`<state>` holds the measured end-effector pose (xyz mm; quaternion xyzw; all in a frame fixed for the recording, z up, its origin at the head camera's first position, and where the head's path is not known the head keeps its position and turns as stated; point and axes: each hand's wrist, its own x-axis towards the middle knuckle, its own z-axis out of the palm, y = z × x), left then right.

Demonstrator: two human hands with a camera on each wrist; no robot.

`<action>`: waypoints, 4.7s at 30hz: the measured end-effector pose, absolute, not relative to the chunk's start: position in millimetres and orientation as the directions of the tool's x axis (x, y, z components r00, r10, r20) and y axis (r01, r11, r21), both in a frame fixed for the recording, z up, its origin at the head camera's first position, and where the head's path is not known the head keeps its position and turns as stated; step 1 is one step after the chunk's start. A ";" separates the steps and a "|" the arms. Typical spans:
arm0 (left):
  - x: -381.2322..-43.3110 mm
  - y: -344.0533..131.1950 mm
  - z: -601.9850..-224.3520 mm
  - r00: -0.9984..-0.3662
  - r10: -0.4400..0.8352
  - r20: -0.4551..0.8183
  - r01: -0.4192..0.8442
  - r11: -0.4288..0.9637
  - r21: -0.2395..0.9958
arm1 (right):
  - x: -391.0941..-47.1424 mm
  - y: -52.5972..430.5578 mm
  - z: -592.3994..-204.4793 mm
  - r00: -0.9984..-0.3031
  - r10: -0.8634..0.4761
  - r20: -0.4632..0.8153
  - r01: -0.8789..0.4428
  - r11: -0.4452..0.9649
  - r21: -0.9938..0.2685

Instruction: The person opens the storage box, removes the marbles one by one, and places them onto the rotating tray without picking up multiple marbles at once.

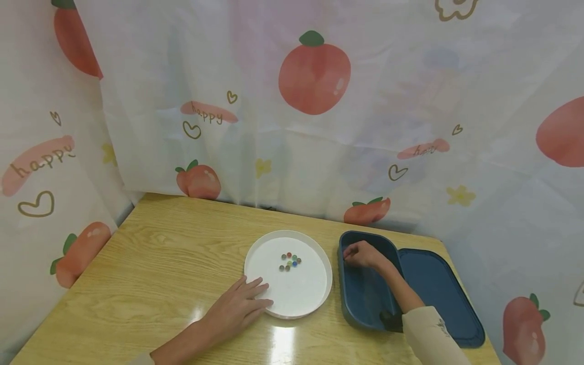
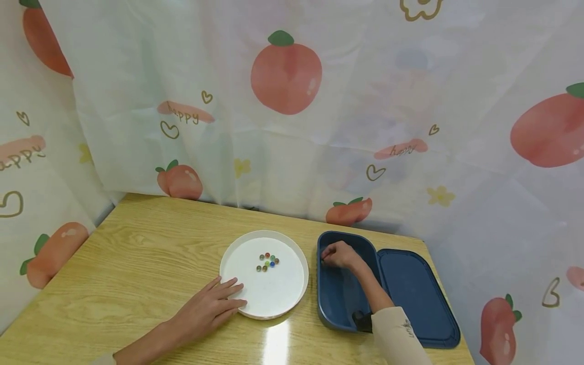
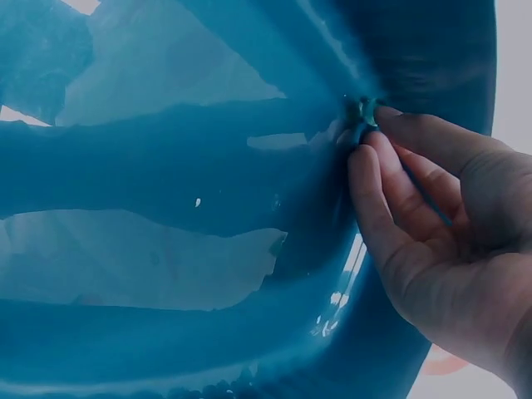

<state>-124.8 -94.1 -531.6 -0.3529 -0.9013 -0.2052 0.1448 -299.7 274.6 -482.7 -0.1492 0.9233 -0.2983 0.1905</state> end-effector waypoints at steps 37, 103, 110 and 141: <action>-124.5 -93.2 -531.2 -0.704 0.576 0.415 0.699 0.664 0.264 | -299.1 277.6 -460.9 -0.892 -0.394 -0.221 -0.163 0.738 -0.655; -126.2 -94.2 -532.6 -0.695 0.579 0.427 0.707 0.658 0.259 | -295.0 136.9 -476.6 -0.907 -0.338 -0.251 -0.100 0.753 -0.651; -126.5 -94.2 -533.5 -0.693 0.580 0.429 0.709 0.656 0.259 | -294.6 136.2 -481.7 -0.904 -0.323 -0.280 -0.072 0.760 -0.646; -126.6 -94.6 -532.7 -0.714 0.582 0.389 0.694 0.665 0.276 | -298.3 135.7 -489.6 -0.902 -0.334 -0.274 -0.080 0.752 -0.654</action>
